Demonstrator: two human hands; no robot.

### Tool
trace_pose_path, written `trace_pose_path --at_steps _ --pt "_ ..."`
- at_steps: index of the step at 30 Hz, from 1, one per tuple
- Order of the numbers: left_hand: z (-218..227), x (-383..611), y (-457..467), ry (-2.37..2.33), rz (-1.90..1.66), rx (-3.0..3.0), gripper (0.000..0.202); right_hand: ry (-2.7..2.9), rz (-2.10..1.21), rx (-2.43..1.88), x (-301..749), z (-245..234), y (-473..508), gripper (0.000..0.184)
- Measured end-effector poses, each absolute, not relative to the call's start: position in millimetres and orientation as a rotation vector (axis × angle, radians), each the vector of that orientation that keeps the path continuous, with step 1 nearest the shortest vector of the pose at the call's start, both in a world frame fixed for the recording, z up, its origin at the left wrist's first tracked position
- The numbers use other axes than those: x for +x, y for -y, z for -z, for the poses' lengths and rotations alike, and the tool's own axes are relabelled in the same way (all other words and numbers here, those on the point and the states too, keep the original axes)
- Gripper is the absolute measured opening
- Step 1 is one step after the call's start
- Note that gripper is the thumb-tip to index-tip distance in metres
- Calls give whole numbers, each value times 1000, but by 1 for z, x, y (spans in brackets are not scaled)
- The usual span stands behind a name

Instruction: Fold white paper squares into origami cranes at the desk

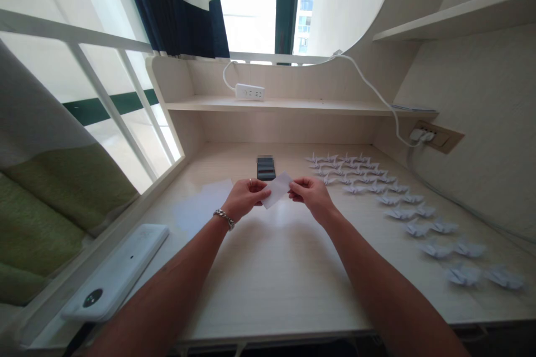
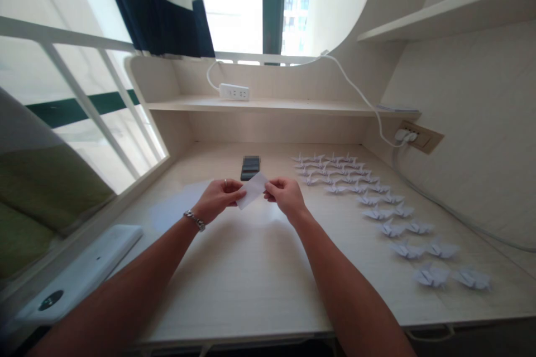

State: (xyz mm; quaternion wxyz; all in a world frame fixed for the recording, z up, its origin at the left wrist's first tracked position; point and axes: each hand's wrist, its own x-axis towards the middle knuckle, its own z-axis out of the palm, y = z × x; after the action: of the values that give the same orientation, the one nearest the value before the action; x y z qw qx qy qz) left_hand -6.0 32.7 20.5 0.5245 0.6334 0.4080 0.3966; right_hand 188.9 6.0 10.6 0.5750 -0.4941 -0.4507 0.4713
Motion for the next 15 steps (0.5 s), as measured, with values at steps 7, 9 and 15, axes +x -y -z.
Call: trace_pose_path --at_steps 7,9,15 --pt "0 -13 -35 -1018 -869 1617 33 1174 -1281 -1167 196 4 -2 26" --pt "-3 -12 -33 -987 -864 1645 32 1196 -1264 -1171 196 4 1 26" --pt "-7 -11 -21 -975 -841 1750 28 1293 -1304 -1122 185 6 8 28"
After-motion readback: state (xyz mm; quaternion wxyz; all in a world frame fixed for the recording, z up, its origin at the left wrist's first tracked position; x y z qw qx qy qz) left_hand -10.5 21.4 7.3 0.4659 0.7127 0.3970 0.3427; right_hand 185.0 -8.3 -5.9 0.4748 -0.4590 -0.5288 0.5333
